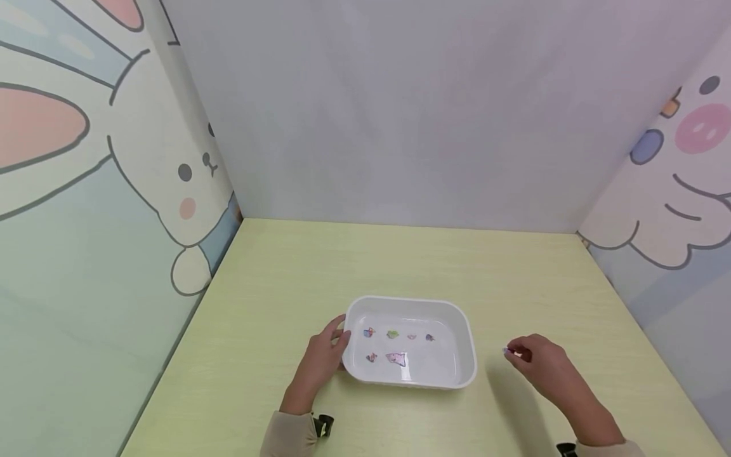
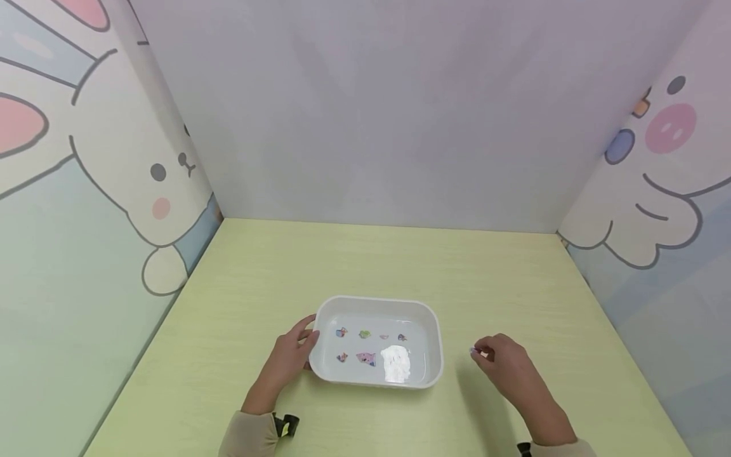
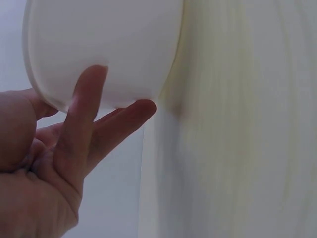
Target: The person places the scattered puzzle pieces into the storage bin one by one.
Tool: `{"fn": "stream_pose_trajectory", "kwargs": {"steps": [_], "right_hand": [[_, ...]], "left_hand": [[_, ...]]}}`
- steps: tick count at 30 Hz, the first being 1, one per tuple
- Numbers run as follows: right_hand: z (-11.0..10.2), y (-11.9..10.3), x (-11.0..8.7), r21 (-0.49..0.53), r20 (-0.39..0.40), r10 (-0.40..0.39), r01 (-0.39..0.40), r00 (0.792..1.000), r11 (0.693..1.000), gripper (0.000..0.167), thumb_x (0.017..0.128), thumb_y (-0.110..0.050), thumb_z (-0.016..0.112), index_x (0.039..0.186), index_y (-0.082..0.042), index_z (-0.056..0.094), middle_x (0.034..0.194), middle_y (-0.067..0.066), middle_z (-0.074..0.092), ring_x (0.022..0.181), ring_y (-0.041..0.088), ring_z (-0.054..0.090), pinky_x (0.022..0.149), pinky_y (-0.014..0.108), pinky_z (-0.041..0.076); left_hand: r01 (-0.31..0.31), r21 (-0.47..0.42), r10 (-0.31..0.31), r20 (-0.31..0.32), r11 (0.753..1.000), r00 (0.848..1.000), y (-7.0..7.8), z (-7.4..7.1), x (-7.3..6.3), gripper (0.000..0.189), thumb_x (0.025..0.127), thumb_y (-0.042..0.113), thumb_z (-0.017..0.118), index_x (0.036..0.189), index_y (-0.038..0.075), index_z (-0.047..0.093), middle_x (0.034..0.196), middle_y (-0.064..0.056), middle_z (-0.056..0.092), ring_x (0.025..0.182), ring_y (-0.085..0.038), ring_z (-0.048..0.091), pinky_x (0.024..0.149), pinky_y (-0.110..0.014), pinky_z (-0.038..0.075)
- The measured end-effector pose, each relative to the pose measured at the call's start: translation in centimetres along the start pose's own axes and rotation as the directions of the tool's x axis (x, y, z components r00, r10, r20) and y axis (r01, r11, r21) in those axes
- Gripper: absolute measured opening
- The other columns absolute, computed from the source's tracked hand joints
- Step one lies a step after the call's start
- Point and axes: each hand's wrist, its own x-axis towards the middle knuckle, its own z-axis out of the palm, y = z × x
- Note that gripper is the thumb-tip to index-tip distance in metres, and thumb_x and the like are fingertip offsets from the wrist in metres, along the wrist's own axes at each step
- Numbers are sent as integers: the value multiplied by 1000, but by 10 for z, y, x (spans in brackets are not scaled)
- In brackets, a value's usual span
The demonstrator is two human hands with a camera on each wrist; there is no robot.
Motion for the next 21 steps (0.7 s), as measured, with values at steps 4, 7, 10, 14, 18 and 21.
{"fn": "stream_pose_trajectory", "kwargs": {"steps": [4,7,10,14,18,21], "right_hand": [[-1,-7,2,9,4,-6,6,1000,1000,10,88,-11,72,93,-2,71,88,3,61,76,17,57,63,36,49],[-1,-13,4,9,-6,-32,32,999,999,9,87,-10,72,92,-3,71,87,2,61,75,17,57,62,35,49],[-1,-19,6,11,-12,-54,54,998,998,7,87,-10,72,91,-4,71,86,1,60,74,15,55,61,34,49],[-2,-28,9,6,-17,-78,78,997,997,7,86,-10,73,90,-4,71,84,0,58,73,14,53,61,32,48],[-2,-36,12,1,-15,-97,97,995,995,7,87,-10,72,90,-4,71,83,-1,58,73,14,53,61,32,48],[0,-41,14,3,-9,-105,105,994,994,6,86,-9,73,90,-4,71,83,-1,57,73,13,53,61,31,48]], "left_hand": [[-3,-3,3,2,1000,1000,-1,0,0,47,103,21,51,147,8,41,130,-25,56,82,-20,68,60,-30,57],[-5,-15,5,5,1000,1000,0,0,0,47,103,20,51,147,8,41,130,-25,56,82,-21,68,59,-30,57],[-4,-15,4,2,1000,1000,0,0,-1,47,103,20,51,147,8,41,130,-26,56,81,-21,69,59,-31,57],[-4,-8,4,-12,1000,1000,1,0,-1,46,103,20,52,146,7,42,128,-25,57,79,-21,69,58,-31,57],[-10,-15,10,-12,1000,1000,0,0,-1,46,103,19,52,146,6,43,127,-26,58,78,-21,69,56,-30,57],[-19,-26,19,-3,999,1000,-1,-1,-1,46,103,20,52,146,6,42,127,-27,57,78,-22,69,55,-30,57]]}}
